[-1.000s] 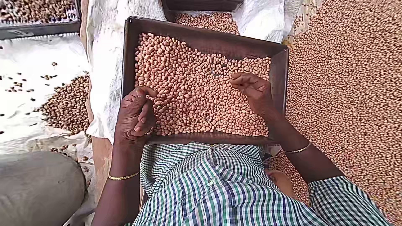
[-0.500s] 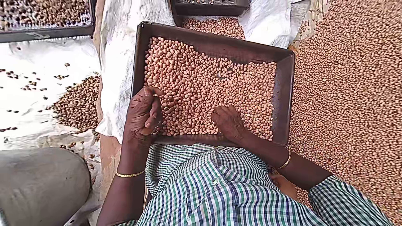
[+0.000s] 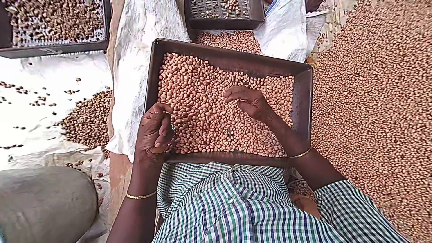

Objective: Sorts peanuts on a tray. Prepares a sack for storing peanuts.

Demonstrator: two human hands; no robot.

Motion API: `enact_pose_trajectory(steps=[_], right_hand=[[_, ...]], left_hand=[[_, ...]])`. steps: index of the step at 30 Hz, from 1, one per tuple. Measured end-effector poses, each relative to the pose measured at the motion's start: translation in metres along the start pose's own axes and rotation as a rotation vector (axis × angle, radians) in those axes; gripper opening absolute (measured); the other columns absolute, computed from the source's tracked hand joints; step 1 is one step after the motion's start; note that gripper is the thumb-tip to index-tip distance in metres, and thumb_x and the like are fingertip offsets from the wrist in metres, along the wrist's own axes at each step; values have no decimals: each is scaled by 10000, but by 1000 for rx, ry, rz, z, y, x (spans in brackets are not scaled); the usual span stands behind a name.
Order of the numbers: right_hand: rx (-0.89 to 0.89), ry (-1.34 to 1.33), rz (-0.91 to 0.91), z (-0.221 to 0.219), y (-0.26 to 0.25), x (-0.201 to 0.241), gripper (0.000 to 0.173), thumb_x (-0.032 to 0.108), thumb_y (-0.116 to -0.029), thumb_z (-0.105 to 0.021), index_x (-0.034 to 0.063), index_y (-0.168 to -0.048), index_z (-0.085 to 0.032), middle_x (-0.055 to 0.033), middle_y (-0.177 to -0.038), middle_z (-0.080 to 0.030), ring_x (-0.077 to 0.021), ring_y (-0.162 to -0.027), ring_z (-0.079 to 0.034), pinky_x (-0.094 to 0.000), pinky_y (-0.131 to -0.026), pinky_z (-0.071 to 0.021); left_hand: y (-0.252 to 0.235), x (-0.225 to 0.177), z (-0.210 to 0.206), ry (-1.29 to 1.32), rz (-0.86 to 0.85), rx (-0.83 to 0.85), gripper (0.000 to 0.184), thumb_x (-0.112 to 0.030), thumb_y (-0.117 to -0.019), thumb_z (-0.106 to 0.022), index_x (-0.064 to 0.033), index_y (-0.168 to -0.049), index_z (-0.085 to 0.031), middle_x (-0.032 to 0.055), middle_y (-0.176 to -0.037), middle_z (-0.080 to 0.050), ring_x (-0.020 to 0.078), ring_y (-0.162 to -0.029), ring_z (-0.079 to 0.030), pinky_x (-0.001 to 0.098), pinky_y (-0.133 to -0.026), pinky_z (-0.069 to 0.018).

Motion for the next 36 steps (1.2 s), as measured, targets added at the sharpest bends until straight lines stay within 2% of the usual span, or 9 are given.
enact_pose_trajectory(steps=[4, 8, 13, 16, 18, 21, 26, 31, 36], right_hand=[[261, -143, 141, -45, -45, 2, 393, -88, -793, -449, -105, -1060, -738, -235, -1121, -726, -340, -1179, -637, -403, -1116, -413], [546, 86, 135, -79, -18, -9, 465, 20, -730, -552, 87, -1123, -791, -189, -1232, -699, -454, -1237, -566, -673, -1082, -280], [808, 281, -275, -13, 83, -5, 379, 73, -812, -582, 220, -1060, -829, -100, -1479, -579, -491, -1486, -307, -786, -1130, -74], [560, 386, -331, 51, 102, -2, 287, 38, -799, -548, 111, -844, -822, -144, -1290, -701, -538, -1360, -469, -828, -1057, -167], [279, 408, -305, 77, 83, 3, 298, -74, -791, -490, 11, -839, -772, -172, -1249, -710, -476, -1326, -531, -677, -1117, -297], [-40, 227, -332, 90, 41, -26, 409, -128, -859, -398, -96, -1141, -693, -220, -1355, -628, -254, -1350, -549, -335, -1158, -395], [74, 216, -402, 63, -10, -86, 525, -86, -976, -359, -79, -1497, -420, -224, -1481, -533, -261, -1378, -530, -327, -1164, -384], [171, 374, -260, 32, -21, -96, 419, -11, -1050, -372, -81, -1441, -506, -238, -1408, -597, -378, -1340, -549, -413, -1164, -371], [136, 202, -14, -18, -37, -65, 256, 40, -997, -534, -85, -1090, -737, -246, -1100, -730, -375, -1099, -682, -423, -1031, -476]], left_hand=[[3, -2, 3, 16, -7, -21, 333, -288, -1115, -377, -133, -1031, -659, -118, -496, -478, -54, -345, -431, 98, -342, -377], [1, -1, 3, 26, 12, -53, 301, -259, -1103, -420, -134, -1008, -676, -109, -486, -487, -47, -350, -442, 107, -347, -382], [-1, 0, 1, 72, 29, -23, 272, -234, -1094, -440, -131, -1072, -691, -98, -497, -528, -45, -361, -476, 107, -355, -409], [0, 2, 5, 99, 22, -28, 313, -305, -1101, -414, -132, -1090, -675, -108, -512, -529, -46, -362, -474, 107, -353, -407], [0, 1, 8, 114, 14, -34, 397, -378, -1107, -345, -132, -1082, -656, -113, -515, -511, -45, -355, -459, 108, -352, -403], [1, 1, 10, 91, 14, -89, 508, -409, -1121, -239, -120, -1042, -650, -111, -476, -478, -49, -326, -432, 105, -326, -378], [3, 1, 12, 101, 11, -106, 479, -364, -1122, -298, -98, -1018, -682, -79, -458, -514, -24, -330, -478, 135, -324, -411], [-2, -4, 14, 124, -57, -122, 423, -297, -1120, -341, -89, -989, -686, -76, -469, -520, -20, -340, -486, 135, -332, -419], [-2, -8, 13, 78, -90, -130, 412, -313, -1118, -341, -87, -1062, -682, -87, -466, -513, -31, -338, -477, 131, -331, -414]])
Point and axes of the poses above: each hand's wrist, its own y-axis away from the middle knuckle, its own z-axis out of the back of the hand, x = y × z, the point moved 9 cm from there along -y, towards the middle knuckle
